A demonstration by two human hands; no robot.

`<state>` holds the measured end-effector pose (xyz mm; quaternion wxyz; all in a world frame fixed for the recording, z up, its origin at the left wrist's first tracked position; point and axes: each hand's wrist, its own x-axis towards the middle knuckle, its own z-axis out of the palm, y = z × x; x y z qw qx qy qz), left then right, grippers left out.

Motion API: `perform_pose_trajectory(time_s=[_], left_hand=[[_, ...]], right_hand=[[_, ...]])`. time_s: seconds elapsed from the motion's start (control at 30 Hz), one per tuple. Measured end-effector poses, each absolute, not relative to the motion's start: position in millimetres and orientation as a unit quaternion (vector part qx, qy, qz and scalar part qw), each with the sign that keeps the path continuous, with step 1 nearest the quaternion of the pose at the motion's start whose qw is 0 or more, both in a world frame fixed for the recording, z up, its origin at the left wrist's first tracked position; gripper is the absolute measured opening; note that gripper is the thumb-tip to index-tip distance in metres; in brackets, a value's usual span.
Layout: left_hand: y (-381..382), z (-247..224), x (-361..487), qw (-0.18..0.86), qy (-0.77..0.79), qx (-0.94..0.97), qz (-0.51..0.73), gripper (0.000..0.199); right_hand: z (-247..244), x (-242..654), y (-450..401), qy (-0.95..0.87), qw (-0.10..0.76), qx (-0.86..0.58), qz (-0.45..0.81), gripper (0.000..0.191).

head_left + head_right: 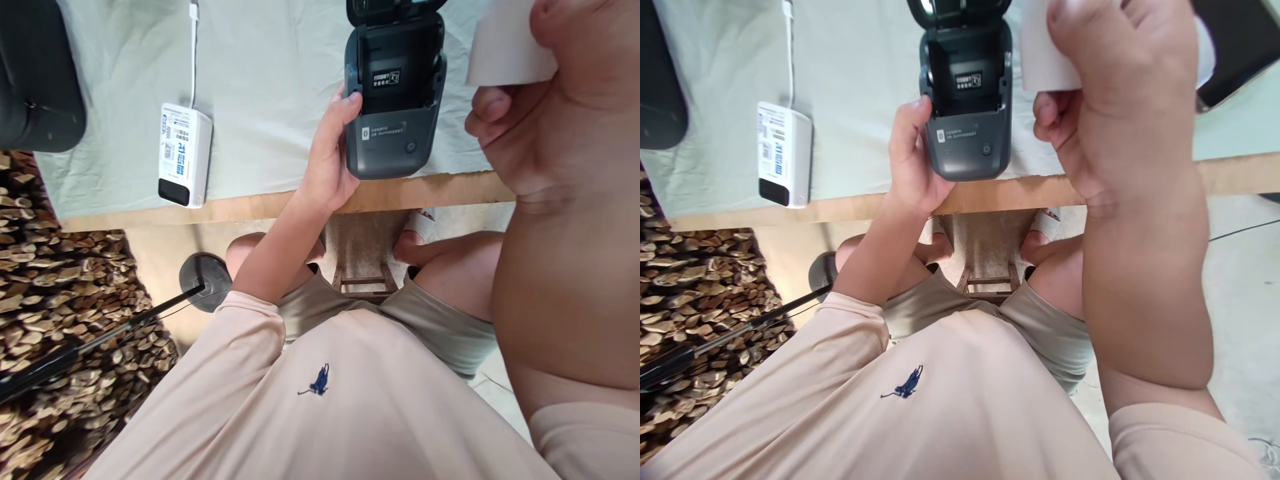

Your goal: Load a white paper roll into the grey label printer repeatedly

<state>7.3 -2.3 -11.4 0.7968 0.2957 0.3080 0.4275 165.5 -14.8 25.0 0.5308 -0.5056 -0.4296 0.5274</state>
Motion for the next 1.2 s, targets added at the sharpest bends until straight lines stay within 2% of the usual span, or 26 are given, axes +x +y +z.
perform_pose_trajectory(time_s=[0.1, 0.23, 0.37, 0.6, 0.67, 0.73, 0.8, 0.87, 0.93, 1.03, 1.1, 1.2], left_hand=[[-3.3, -11.7, 6.5, 0.793, 0.299, 0.326, 0.419, 0.028], [-4.4, -14.8, 4.0, 0.78, 0.326, 0.334, 0.418, 0.03], [-4.7, -15.3, 2.7, 0.766, 0.391, 0.322, 0.395, 0.034], [-3.2, -10.6, 6.6, 0.796, 0.292, 0.312, 0.429, 0.023], [-2.4, -10.6, 6.6, 0.8, 0.293, 0.308, 0.424, 0.022], [-1.9, -10.7, 6.6, 0.801, 0.293, 0.303, 0.425, 0.02], [-1.7, -10.7, 6.8, 0.802, 0.286, 0.298, 0.432, 0.019], [-1.7, -10.8, 7.3, 0.803, 0.278, 0.295, 0.436, 0.019], [-1.6, -10.8, 7.8, 0.807, 0.27, 0.291, 0.436, 0.019], [-1.7, -10.5, 8.4, 0.808, 0.272, 0.283, 0.44, 0.017], [-2.3, -9.9, 9.0, 0.799, 0.28, 0.284, 0.449, 0.017], [-3.6, -9.4, 9.9, 0.792, 0.294, 0.292, 0.449, 0.018]], right_hand=[[15.4, 160.9, -23.1, -0.357, 0.547, -0.563, 0.506, 0.02], [1.4, 153.5, -33.0, -0.376, 0.573, -0.568, 0.456, 0.038], [-7.0, 153.1, -36.1, -0.384, 0.601, -0.564, 0.416, 0.036], [-9.3, 162.2, -35.9, -0.319, 0.544, -0.563, 0.535, 0.028], [-3.1, 158.2, -38.4, -0.338, 0.55, -0.562, 0.516, 0.029], [4.0, 152.8, -40.7, -0.403, 0.549, -0.598, 0.423, 0.032], [8.0, 149.9, -41.3, -0.488, 0.501, -0.662, 0.27, 0.034], [6.8, 151.9, -39.8, -0.558, 0.41, -0.705, 0.154, 0.036], [2.0, 157.4, -37.3, -0.594, 0.344, -0.714, 0.139, 0.033], [-2.2, 163.6, -36.1, -0.61, 0.314, -0.711, 0.152, 0.033], [0.9, 163.4, -38.7, -0.601, 0.337, -0.706, 0.164, 0.042], [8.5, 164.2, -45.2, -0.523, 0.438, -0.703, 0.201, 0.043]])
